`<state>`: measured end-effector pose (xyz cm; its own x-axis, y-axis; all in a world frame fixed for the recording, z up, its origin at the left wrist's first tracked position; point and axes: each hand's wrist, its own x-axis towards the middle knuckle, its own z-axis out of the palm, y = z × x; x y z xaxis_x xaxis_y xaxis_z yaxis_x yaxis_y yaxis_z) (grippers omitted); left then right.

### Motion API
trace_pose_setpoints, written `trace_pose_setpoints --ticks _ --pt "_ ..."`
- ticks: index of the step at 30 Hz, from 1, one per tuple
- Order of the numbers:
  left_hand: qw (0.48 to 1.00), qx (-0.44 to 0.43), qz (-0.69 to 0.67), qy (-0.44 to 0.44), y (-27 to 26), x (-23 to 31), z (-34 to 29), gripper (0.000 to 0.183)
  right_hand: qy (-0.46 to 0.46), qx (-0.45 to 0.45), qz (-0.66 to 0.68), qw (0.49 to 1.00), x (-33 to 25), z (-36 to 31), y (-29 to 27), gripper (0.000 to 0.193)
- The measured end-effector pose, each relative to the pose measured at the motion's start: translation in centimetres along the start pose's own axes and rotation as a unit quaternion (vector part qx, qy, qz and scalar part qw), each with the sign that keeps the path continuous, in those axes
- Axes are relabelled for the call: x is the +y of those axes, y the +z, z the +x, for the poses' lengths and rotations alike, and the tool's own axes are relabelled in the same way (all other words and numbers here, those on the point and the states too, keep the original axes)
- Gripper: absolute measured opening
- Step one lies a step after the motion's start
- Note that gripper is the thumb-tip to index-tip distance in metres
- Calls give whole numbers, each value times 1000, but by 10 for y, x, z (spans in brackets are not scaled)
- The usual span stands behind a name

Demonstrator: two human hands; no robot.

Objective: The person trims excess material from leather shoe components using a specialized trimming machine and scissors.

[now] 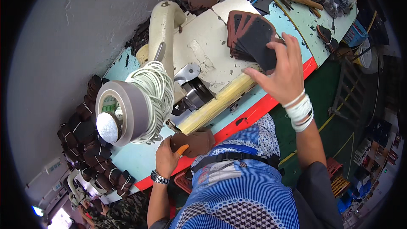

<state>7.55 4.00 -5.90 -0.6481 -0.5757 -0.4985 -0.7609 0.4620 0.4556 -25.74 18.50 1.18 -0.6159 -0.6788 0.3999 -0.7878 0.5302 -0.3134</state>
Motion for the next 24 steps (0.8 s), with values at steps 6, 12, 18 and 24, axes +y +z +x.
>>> trace_pose_setpoints --ticks 6,12,18,24 --pt "999 0 50 10 -7 0 0 58 -26 -138 108 984 27 20 6 42" --pt "999 24 15 38 -21 -1 -6 37 -127 -94 91 983 35 24 6 27" --pt "929 -174 -325 -35 -71 32 -29 19 -84 -186 393 897 -55 -31 -8 34" --pt "889 -181 -421 -23 -72 67 -1 22 155 -382 507 757 -87 -76 10 20"
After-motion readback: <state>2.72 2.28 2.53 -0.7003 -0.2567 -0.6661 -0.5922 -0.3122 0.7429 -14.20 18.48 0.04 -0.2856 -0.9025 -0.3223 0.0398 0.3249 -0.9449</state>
